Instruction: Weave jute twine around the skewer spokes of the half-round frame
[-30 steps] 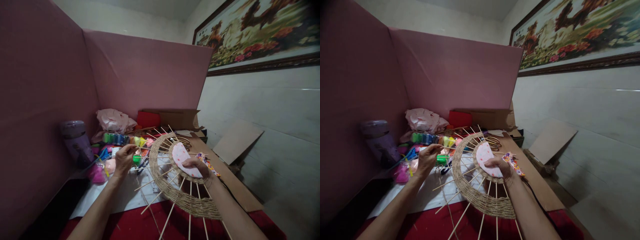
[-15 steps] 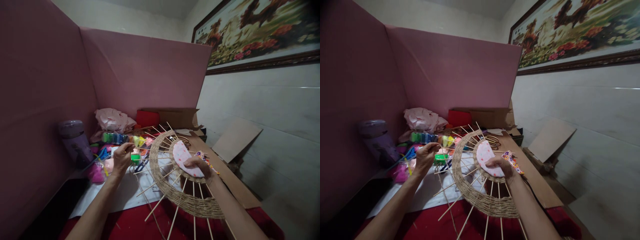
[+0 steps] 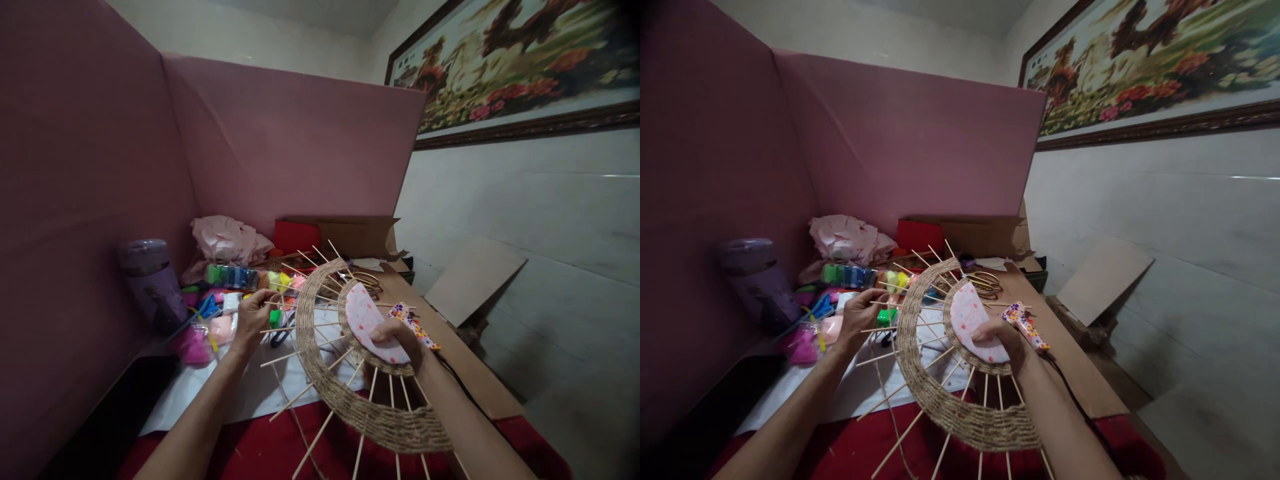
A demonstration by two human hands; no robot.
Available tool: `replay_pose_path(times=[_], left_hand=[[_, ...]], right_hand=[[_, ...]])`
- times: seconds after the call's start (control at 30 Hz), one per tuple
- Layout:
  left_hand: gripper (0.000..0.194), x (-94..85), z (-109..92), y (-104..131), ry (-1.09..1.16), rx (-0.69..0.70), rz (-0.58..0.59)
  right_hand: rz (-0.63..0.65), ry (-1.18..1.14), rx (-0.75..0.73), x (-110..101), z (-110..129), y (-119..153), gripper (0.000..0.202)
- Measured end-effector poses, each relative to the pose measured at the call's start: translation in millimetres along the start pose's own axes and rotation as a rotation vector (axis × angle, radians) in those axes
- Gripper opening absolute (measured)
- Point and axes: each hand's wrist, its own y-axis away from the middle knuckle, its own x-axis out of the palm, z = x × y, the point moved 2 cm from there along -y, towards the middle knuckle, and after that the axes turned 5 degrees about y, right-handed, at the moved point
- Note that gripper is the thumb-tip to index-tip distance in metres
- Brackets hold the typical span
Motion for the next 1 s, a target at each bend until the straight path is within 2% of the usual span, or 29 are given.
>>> replay_pose_path(times=[0.17, 0.37, 0.63, 0.87, 1.0], left_hand=[[0.018, 6.0, 4.9, 2.8, 0.057, -0.017, 0.042], [0.019, 10.2, 7.8, 4.8, 0.116, -0.061, 0.068], [0.022, 11.2, 4.5, 6.0, 0.147, -0.058, 0.094], [0.021, 6.7, 1.6, 4.7, 0.114, -0.045, 0.049], [0.019, 3.0, -4.1, 4.1, 0.063, -0.002, 0.012]], right_hand=[[0.001, 0.016, -0.005, 0.3, -2.8, 1.2, 0.008], [0.012, 0.031, -0.010, 2.0, -5.2, 1.7, 0.001], [-0.019, 0.066, 0.025, -2.4, -11.9, -1.3, 0.010], [-0.021, 0.010, 0.024, -7.7, -15.6, -2.8, 0.006], [-0.030, 0.076, 0.036, -8.6, -15.2, -3.0, 0.008]])
